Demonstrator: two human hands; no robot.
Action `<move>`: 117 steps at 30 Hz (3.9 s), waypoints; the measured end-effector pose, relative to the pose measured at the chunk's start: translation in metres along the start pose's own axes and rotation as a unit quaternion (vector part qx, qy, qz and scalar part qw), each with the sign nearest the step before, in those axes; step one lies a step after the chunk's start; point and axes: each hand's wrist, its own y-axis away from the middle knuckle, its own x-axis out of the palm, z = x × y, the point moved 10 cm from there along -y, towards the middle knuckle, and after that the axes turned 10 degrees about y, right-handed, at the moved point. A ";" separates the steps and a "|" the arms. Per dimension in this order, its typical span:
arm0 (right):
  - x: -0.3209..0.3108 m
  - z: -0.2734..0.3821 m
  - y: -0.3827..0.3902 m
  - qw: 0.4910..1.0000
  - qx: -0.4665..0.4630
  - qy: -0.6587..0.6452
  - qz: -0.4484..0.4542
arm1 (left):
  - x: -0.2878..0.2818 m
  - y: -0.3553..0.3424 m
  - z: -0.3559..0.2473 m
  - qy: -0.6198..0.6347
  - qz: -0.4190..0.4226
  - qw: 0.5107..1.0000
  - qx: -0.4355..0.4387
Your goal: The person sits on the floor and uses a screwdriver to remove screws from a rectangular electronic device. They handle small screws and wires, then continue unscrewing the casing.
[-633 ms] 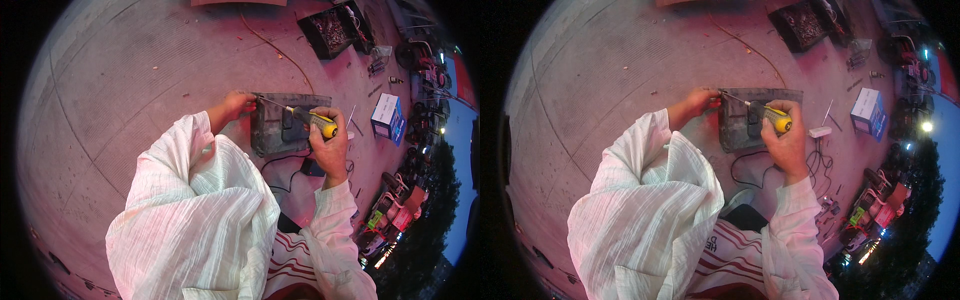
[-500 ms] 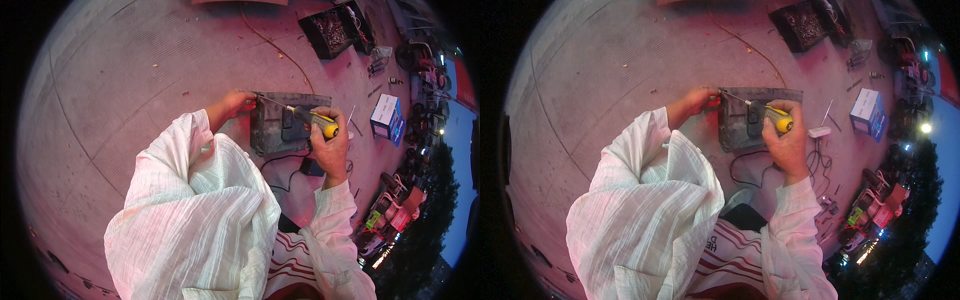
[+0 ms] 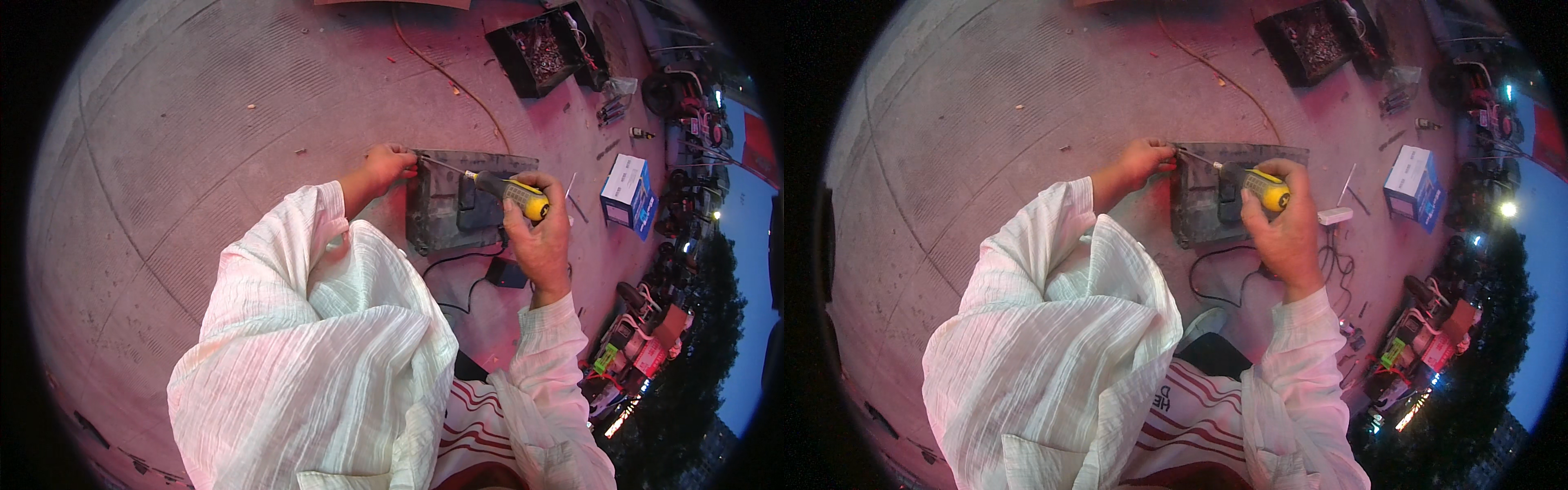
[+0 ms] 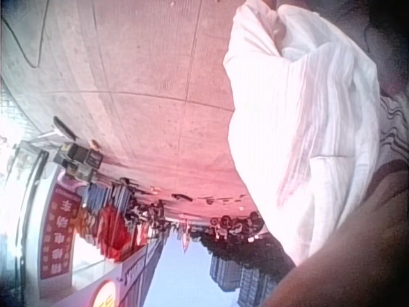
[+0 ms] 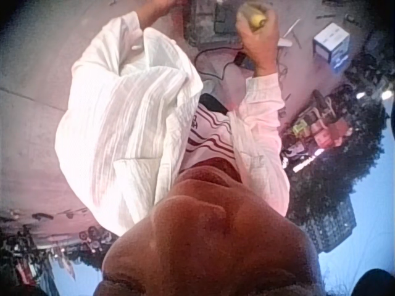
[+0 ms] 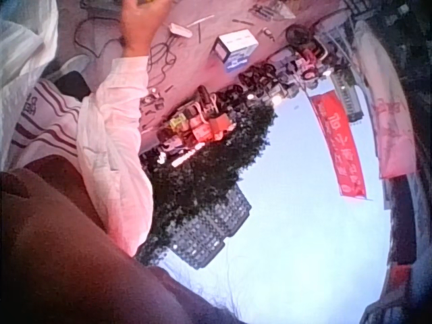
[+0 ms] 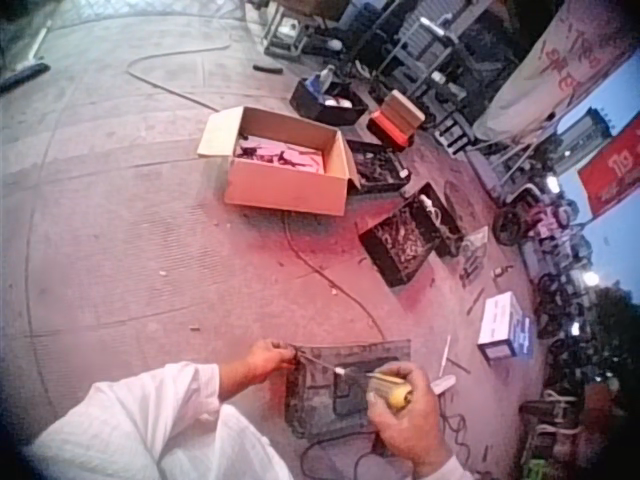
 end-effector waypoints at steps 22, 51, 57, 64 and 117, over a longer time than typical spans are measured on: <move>0.002 0.038 -0.016 0.966 -0.065 0.243 0.053 | -0.005 -0.005 0.000 -0.001 -0.024 0.999 0.035; -0.004 0.046 -0.022 0.972 -0.101 0.210 0.037 | 0.002 0.000 -0.001 -0.003 0.014 1.000 0.002; -0.004 0.045 -0.021 0.970 -0.105 0.216 0.036 | 0.002 0.001 -0.002 0.002 0.014 1.000 0.005; -0.006 0.053 -0.020 0.969 -0.151 0.195 0.016 | 0.003 0.003 -0.005 0.004 0.005 1.000 0.015; -0.007 0.045 -0.021 0.964 -0.089 0.249 0.010 | -0.002 -0.003 -0.003 -0.052 0.009 0.998 0.046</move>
